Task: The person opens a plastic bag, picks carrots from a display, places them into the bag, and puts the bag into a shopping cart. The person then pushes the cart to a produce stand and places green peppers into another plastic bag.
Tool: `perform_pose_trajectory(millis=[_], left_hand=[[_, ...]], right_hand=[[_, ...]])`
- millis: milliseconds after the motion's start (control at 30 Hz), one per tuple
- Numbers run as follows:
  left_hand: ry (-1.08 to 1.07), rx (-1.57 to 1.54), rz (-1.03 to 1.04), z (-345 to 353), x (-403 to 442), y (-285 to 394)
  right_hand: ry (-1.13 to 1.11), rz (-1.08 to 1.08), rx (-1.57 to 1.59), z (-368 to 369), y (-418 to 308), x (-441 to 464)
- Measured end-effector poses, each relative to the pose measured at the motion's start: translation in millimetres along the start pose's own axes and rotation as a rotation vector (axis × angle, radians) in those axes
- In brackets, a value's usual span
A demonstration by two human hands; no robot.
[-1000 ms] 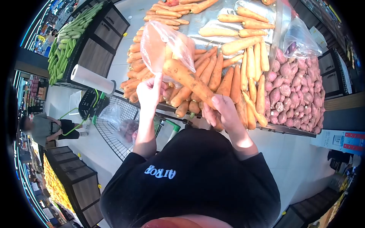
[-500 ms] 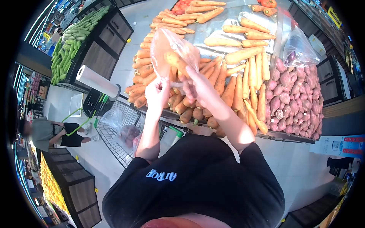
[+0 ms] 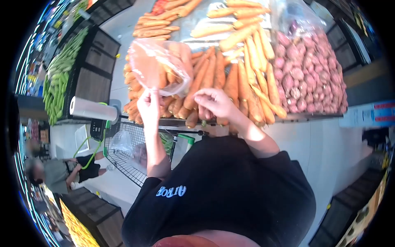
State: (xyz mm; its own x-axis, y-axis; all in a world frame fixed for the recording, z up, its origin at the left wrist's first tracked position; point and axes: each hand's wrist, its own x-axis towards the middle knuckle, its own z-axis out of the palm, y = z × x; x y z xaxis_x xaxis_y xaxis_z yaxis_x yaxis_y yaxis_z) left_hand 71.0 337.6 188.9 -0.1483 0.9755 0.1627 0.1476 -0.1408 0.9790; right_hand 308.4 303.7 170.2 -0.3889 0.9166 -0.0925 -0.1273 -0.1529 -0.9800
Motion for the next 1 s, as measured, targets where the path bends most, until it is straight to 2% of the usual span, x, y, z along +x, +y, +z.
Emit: perform_pose_trajectory(millis=[67,133,200,233,333,367,500,600,633,767,867,1000], left_hand=[[-0.048,0.019,-0.035,-3.7,-3.9,-2.4],[-0.060,-0.026,0.008,-4.1,-6.1,-13.6],[-0.010,-0.137,-0.010,1.8,-11.8,-11.8],[-0.032,-0.162,-0.007,-2.6,-14.3,-19.1],[-0.078,-0.185,0.059,-6.6,-21.2,-36.8],[-0.100,-0.166,0.046,-5.0,-24.9,-39.3],[-0.175,-0.108,-0.036,5.5,-38.7,-51.3],[-0.221,-0.071,-0.094,13.2,-49.3,-59.0],[-0.239,-0.059,-0.085,14.4,-51.4,-63.4],[-0.292,0.016,-0.072,22.3,-56.8,-68.0],[-0.322,0.042,-0.093,31.8,-63.8,-53.8],[-0.385,0.130,-0.026,36.7,-70.1,-50.0]], right_hand=[[0.222,-0.010,-0.080,-21.2,14.0,-18.8],[0.537,0.086,-0.212,-43.7,30.6,-34.5],[0.737,-0.066,-0.880,-71.0,45.2,-55.5],[0.843,-0.206,-0.994,-77.7,50.1,-63.4],[0.974,-0.118,-1.193,-102.6,64.6,-89.2],[0.953,-0.041,-1.194,-107.5,66.6,-96.6],[0.912,0.010,-1.028,-103.3,66.7,-100.3],[0.838,-0.143,-0.984,-86.8,61.1,-83.4],[0.791,-0.043,-1.011,-82.0,60.7,-79.2],[0.705,-0.062,-1.185,-57.7,47.7,-60.4],[0.664,0.004,-1.397,-40.2,52.0,-48.8],[0.656,0.127,-1.306,-49.5,60.7,-28.5]])
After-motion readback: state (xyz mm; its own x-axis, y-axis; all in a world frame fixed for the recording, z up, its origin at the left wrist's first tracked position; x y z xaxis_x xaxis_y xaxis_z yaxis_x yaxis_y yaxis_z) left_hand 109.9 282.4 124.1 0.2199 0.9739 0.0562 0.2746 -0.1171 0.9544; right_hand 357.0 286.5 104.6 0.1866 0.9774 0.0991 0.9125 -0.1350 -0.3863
